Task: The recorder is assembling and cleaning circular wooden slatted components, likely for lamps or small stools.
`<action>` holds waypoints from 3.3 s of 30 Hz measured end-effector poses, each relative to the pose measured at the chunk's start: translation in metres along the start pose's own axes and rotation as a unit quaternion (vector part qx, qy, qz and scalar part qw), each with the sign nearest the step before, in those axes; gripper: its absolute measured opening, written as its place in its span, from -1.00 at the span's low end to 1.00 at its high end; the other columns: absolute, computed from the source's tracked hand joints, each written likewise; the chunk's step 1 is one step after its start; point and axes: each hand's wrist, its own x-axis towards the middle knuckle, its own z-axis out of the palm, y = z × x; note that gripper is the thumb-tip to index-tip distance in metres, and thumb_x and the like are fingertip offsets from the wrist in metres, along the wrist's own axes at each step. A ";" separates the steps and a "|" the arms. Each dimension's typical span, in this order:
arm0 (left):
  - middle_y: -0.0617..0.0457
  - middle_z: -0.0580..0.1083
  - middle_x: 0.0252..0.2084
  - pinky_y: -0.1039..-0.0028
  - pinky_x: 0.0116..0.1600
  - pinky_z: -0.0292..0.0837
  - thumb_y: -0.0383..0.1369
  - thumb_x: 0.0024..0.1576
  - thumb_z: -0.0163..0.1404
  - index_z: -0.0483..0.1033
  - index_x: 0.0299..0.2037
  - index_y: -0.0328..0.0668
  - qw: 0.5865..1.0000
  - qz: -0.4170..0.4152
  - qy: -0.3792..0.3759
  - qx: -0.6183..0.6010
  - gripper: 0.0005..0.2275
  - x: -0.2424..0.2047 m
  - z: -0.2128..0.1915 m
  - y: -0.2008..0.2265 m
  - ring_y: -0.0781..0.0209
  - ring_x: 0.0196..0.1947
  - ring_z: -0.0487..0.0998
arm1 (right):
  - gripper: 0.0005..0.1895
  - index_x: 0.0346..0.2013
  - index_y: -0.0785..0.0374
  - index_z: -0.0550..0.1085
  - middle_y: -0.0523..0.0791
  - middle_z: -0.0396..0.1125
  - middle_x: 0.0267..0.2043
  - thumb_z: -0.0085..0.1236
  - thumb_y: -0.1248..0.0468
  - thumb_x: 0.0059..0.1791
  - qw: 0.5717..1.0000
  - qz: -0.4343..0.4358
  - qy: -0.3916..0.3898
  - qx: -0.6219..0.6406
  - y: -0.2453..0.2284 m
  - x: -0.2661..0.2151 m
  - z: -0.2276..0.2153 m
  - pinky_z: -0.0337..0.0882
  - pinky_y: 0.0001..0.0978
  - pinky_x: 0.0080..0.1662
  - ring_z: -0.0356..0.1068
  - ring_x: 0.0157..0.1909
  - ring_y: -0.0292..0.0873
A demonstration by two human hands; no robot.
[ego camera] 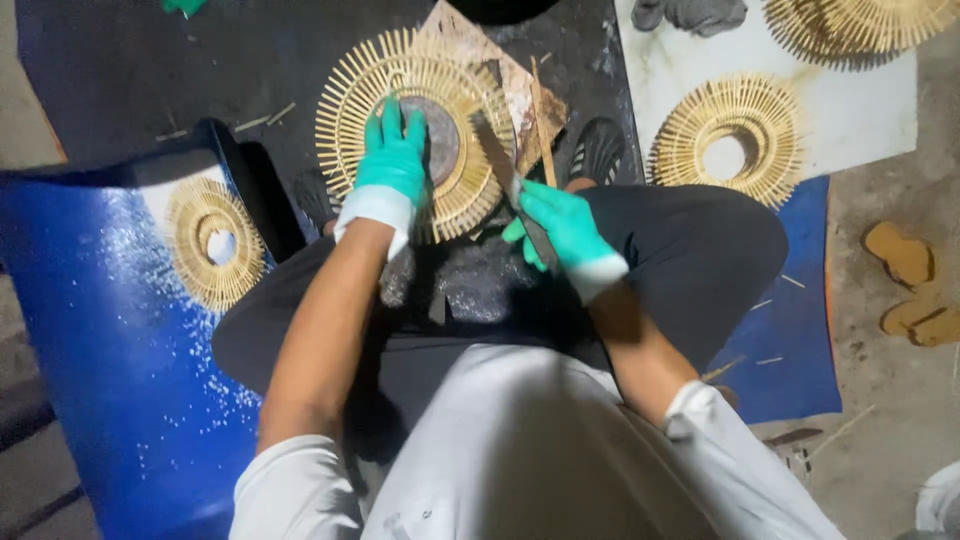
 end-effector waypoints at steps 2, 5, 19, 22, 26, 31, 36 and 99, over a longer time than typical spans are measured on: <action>-0.50 -0.16 0.52 -0.02 0.46 -0.06 -0.30 -0.02 0.24 0.08 0.50 -0.18 0.996 -0.065 -0.052 -0.002 -0.16 0.002 -0.026 0.027 -0.66 0.44 -0.14 | -0.47 0.35 0.24 0.31 0.02 0.49 -0.40 -0.10 0.12 0.11 0.996 -0.062 0.058 0.037 0.006 -0.016 -0.001 0.29 -0.35 -0.63 0.31 -0.67 -0.20; -0.52 -0.16 0.48 -0.10 0.49 -0.14 -0.15 -0.02 0.30 0.06 0.47 -0.20 0.994 -0.090 -0.057 -0.020 -0.12 -0.002 -0.014 0.026 -0.68 0.45 -0.19 | -0.54 0.20 0.42 0.42 0.04 0.45 -0.45 -0.02 0.11 0.16 0.990 0.041 0.110 0.077 -0.006 -0.028 0.003 0.18 -0.31 -0.65 0.22 -0.71 -0.16; -0.42 -0.04 0.48 -0.12 0.50 -0.18 -0.17 -0.04 0.32 0.22 0.42 -0.07 0.999 -0.040 -0.018 -0.013 -0.21 0.006 0.008 0.017 -0.49 0.49 -0.11 | -0.61 0.07 0.29 0.49 -0.02 0.48 -0.44 0.01 0.09 0.09 0.990 0.014 0.133 0.043 -0.009 -0.041 0.000 0.23 -0.38 -0.63 0.26 -0.69 -0.23; -0.42 -0.01 0.47 -0.09 0.51 -0.20 -0.12 -0.09 0.36 0.15 0.38 -0.39 0.998 -0.050 0.006 -0.026 -0.11 0.010 0.013 0.012 -0.43 0.50 -0.10 | -0.62 0.07 0.28 0.50 -0.02 0.48 -0.44 0.02 0.09 0.11 0.992 0.011 0.126 0.030 -0.024 -0.042 0.006 0.22 -0.40 -0.63 0.26 -0.68 -0.24; -0.48 -0.04 0.47 0.11 0.51 -0.14 -0.11 -0.24 0.44 0.03 0.38 -0.59 0.989 -0.069 0.064 -0.115 0.08 0.005 0.020 0.004 -0.45 0.46 -0.07 | -0.60 0.17 0.15 0.45 -0.02 0.48 -0.47 -0.03 0.12 0.07 0.990 0.016 0.128 0.063 -0.019 -0.039 0.002 0.20 -0.38 -0.68 0.25 -0.73 -0.21; -0.49 -0.04 0.49 0.06 0.52 -0.12 -0.12 -0.15 0.41 0.06 0.43 -0.43 0.996 -0.045 0.027 -0.067 0.00 0.008 0.012 0.013 -0.48 0.46 -0.06 | -0.56 0.28 0.24 0.40 -0.03 0.48 -0.42 -0.04 0.16 0.13 0.992 -0.019 0.121 0.038 -0.002 -0.040 0.002 0.25 -0.40 -0.63 0.28 -0.68 -0.23; -0.48 -0.09 0.47 -0.08 0.48 -0.12 -0.11 -0.06 0.34 0.08 0.45 -0.20 0.993 -0.105 -0.028 -0.052 -0.10 0.010 -0.008 0.038 -0.59 0.44 -0.10 | -0.51 0.37 0.20 0.35 -0.05 0.49 -0.40 -0.10 0.17 0.14 0.985 -0.090 0.119 0.081 0.003 -0.033 0.013 0.30 -0.41 -0.61 0.30 -0.65 -0.26; -0.48 -0.02 0.48 -0.04 0.51 -0.15 -0.08 -0.10 0.33 0.02 0.41 -0.53 0.996 -0.065 0.045 -0.028 -0.02 -0.015 0.050 0.019 -0.53 0.45 -0.07 | -0.54 0.29 0.24 0.41 -0.02 0.50 -0.42 -0.04 0.13 0.13 0.993 -0.044 0.094 0.049 0.011 -0.020 0.006 0.27 -0.41 -0.66 0.31 -0.70 -0.22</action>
